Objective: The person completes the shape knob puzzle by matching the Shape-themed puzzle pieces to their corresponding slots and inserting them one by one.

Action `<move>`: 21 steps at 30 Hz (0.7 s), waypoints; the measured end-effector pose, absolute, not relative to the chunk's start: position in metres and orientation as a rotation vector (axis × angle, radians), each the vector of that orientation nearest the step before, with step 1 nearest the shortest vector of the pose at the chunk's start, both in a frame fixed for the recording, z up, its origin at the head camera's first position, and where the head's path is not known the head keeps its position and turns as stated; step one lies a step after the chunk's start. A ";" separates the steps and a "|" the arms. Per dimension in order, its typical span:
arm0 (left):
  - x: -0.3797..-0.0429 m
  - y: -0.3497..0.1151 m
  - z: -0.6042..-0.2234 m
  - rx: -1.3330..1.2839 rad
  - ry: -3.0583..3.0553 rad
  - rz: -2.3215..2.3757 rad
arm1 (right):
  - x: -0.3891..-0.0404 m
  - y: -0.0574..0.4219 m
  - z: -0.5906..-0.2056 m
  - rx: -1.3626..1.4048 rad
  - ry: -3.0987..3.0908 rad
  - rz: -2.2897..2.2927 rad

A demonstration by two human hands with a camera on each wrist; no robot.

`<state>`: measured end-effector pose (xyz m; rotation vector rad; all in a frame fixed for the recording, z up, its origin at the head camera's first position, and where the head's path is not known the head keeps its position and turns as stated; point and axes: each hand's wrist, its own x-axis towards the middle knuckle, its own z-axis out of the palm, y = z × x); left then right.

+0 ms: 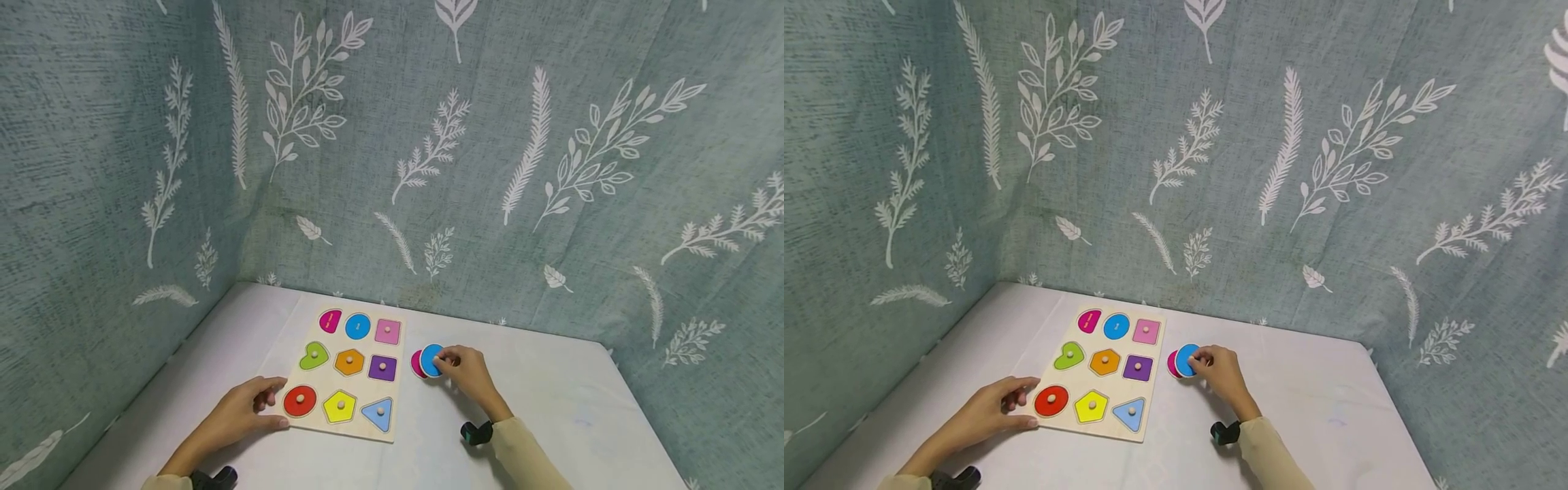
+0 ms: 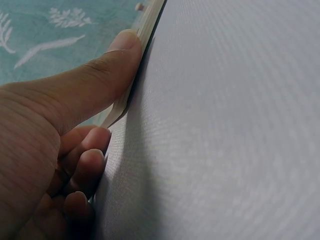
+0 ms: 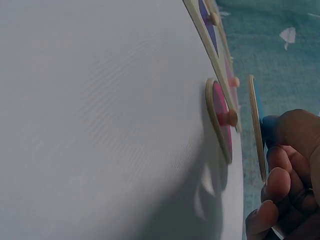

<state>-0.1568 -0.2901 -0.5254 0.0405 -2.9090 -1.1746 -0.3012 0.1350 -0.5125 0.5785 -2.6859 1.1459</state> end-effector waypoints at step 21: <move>-0.156 -0.292 -0.527 -0.008 -2.886 -1.193 | -0.316 0.087 -0.507 0.689 -2.710 1.161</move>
